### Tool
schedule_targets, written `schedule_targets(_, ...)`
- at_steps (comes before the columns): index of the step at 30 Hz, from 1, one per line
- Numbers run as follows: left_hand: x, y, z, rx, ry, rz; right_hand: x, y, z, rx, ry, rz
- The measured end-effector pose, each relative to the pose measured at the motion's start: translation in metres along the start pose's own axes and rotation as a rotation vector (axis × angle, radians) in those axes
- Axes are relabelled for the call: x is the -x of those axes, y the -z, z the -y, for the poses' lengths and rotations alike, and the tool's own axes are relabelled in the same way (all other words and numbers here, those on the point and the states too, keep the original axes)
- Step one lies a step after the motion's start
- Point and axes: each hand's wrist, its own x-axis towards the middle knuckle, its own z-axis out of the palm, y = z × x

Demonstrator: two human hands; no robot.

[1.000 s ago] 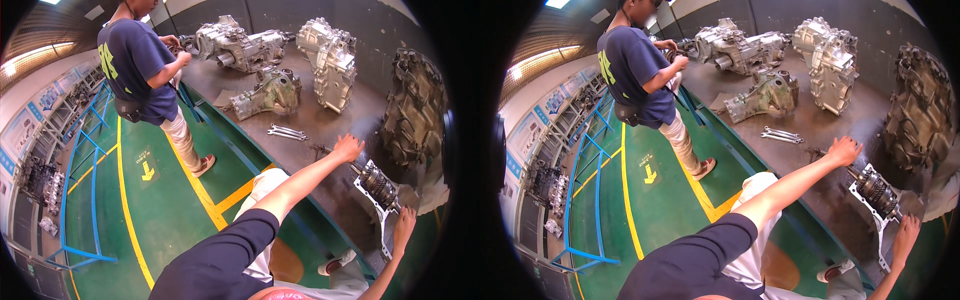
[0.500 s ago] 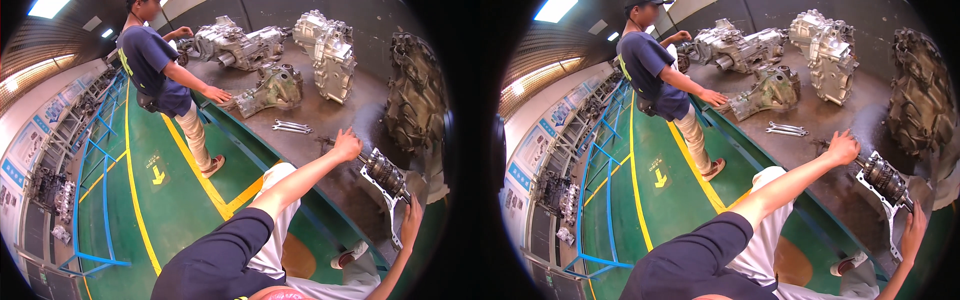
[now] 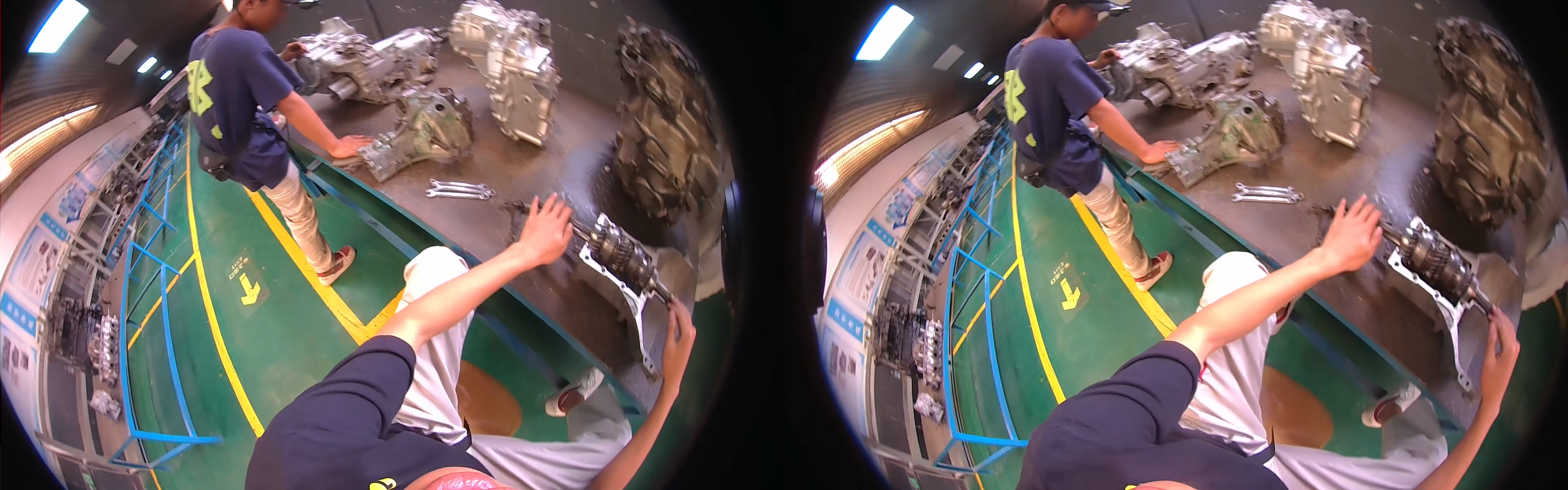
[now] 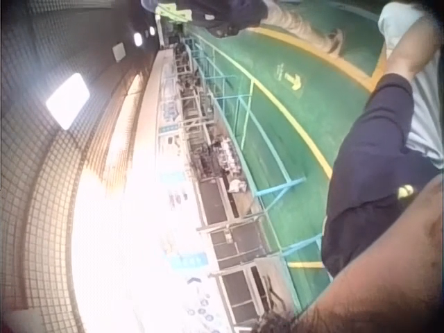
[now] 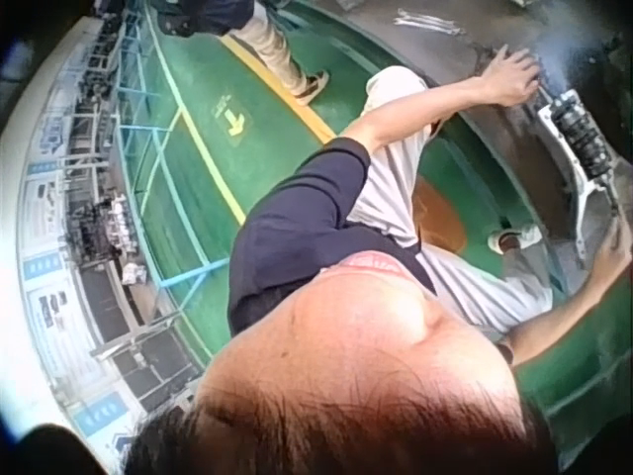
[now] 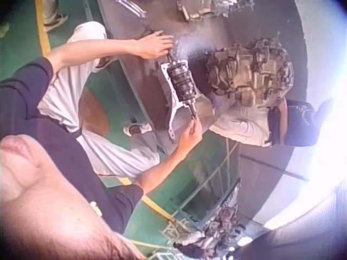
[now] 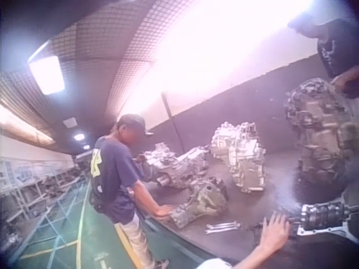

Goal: The person assembles a gear set onto a shaft within a transmission housing by hand, rotating the gears and aligning them with the fork.

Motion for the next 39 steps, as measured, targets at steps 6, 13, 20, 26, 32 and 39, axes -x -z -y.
schedule_targets(6,0.011,0.03,0.005,-0.091,-0.044,0.071,-0.032,-0.01,0.024,-0.077,-0.065,-0.076)
schedule_targets(13,0.011,0.033,0.003,-0.221,-0.125,0.199,-0.042,-0.032,-0.005,0.536,-0.083,-0.046)
schedule_targets(20,-0.001,0.056,0.002,-0.182,-0.133,0.277,-0.036,-0.029,0.008,0.486,-0.06,0.047)
schedule_targets(26,-0.053,0.033,0.027,0.007,0.085,0.241,-0.032,-0.019,0.018,0.337,-0.112,0.101)
schedule_targets(32,-0.079,0.0,0.09,0.571,0.546,0.245,-0.036,-0.015,0.014,-0.048,-0.159,-0.085)
schedule_targets(39,-0.068,0.0,0.071,0.941,0.811,0.401,-0.014,-0.01,-0.021,-0.602,-0.488,0.014)
